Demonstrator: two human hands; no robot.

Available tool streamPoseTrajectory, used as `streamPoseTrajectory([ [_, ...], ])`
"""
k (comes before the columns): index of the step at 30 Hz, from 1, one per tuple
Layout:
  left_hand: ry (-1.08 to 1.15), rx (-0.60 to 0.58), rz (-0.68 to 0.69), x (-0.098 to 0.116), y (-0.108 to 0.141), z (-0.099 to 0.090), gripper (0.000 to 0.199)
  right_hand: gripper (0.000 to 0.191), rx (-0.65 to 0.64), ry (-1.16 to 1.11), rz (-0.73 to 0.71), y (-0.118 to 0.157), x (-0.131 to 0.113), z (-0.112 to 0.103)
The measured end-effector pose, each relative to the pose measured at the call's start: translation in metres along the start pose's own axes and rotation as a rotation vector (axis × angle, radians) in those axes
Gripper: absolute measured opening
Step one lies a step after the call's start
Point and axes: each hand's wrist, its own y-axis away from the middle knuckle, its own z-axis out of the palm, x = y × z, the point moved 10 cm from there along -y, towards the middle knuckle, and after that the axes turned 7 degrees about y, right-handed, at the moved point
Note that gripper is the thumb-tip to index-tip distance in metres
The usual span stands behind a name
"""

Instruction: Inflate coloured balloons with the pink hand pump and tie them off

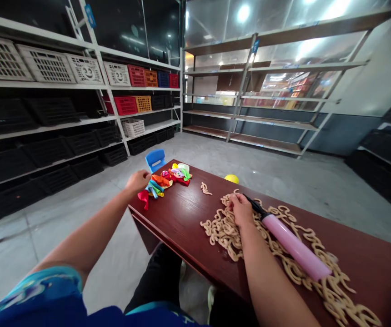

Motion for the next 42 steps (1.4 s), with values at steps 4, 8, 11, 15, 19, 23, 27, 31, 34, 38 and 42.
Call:
streamPoseTrajectory([
  [4,-0.131,-0.105,-0.175,-0.050,0.027,0.006,0.046,0.028,0.013,0.052,-0.018,0.001,-0.003,-0.002],
  [8,-0.150,-0.191,-0.191,-0.058,0.053,0.029,0.045,0.030,0.001,0.081,-0.024,0.004,-0.004,0.000],
  [11,-0.137,-0.169,-0.146,-0.052,0.063,0.033,0.038,0.030,-0.038,0.101,-0.050,0.008,-0.009,0.005],
  [15,0.063,-0.167,-0.167,-0.051,0.071,0.028,0.031,0.033,-0.072,0.111,-0.092,0.015,-0.017,0.010],
  [19,0.799,-0.256,-0.306,-0.035,0.085,0.036,0.031,0.036,-0.085,0.147,-0.153,0.020,-0.026,0.015],
  [23,1.386,-0.373,-0.391,0.023,0.097,0.059,0.025,0.035,-0.117,0.128,-0.227,0.021,-0.034,0.021],
  [27,1.634,-0.601,-0.466,0.099,0.104,0.107,0.020,0.031,-0.160,0.147,-0.274,0.026,-0.042,0.028],
  [31,1.754,-0.685,-0.581,0.157,0.102,0.157,0.016,0.027,-0.248,0.075,-0.283,0.038,-0.054,0.039],
  [34,1.760,-0.694,-0.693,0.185,0.104,0.190,0.012,0.027,-0.250,0.078,-0.371,0.044,-0.069,0.040],
  [38,1.798,-0.698,-0.720,0.211,0.106,0.216,0.006,0.031,-0.126,0.119,-0.409,0.038,-0.071,0.026],
  [42,1.856,-0.743,-0.680,0.227,0.105,0.226,0.001,0.020,0.004,0.056,-0.402,0.026,-0.064,0.011],
])
